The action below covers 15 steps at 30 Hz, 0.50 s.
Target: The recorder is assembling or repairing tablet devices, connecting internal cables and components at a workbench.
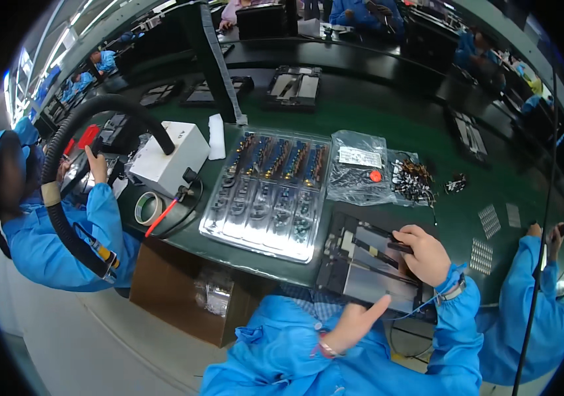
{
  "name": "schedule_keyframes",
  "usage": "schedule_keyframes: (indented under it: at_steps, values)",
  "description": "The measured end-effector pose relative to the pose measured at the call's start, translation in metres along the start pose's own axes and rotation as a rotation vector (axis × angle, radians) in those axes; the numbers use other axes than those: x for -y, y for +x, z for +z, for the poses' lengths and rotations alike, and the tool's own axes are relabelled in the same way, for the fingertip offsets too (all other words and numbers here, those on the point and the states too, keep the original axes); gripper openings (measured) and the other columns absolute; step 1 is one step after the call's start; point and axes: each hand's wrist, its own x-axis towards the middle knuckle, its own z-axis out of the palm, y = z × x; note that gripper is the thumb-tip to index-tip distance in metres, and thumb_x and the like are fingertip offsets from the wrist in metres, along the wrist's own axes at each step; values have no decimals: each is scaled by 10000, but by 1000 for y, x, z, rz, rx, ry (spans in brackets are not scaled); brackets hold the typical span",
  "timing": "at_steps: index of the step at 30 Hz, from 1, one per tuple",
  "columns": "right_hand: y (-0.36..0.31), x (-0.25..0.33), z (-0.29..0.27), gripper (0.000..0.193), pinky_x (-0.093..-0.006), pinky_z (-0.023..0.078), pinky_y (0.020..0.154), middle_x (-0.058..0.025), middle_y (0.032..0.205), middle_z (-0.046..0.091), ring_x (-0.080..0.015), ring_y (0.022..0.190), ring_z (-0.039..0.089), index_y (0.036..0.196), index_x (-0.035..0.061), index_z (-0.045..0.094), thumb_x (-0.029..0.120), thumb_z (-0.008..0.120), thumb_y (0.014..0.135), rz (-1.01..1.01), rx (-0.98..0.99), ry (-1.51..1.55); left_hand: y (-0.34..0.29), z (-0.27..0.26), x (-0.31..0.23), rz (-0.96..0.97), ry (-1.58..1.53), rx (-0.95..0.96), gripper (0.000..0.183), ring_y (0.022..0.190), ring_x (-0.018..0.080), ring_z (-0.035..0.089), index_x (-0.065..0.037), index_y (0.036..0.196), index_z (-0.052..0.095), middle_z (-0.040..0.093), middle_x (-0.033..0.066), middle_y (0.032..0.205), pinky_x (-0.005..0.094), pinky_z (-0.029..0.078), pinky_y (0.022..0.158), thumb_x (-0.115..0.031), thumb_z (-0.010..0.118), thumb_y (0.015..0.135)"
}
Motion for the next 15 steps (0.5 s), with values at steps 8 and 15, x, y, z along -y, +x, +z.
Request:
schedule_keyframes:
  at_steps: [8, 15]
  values:
    - [-26, 57, -11, 423, -289, 451, 795, -157, 1308, 426, -228, 1016, 534, 1273, -15, 435, 34, 469, 854, -146, -1005, 1612, -10, 52, -77, 834, 496, 281, 657, 1104, 329, 448, -19, 1276, 418, 410, 203, 1266, 386, 364, 959, -96, 658, 668]
    - [-81, 20, -35, 423, -289, 457, 766, -156, 1296, 442, -216, 986, 551, 1251, -12, 459, 1, 468, 827, 68, -1116, 1001, -16, 56, -69, 1001, 1398, -116, 655, 1062, 321, 405, -246, 1114, 614, 437, 105, 1236, 416, 375, 863, -75, 702, 488]
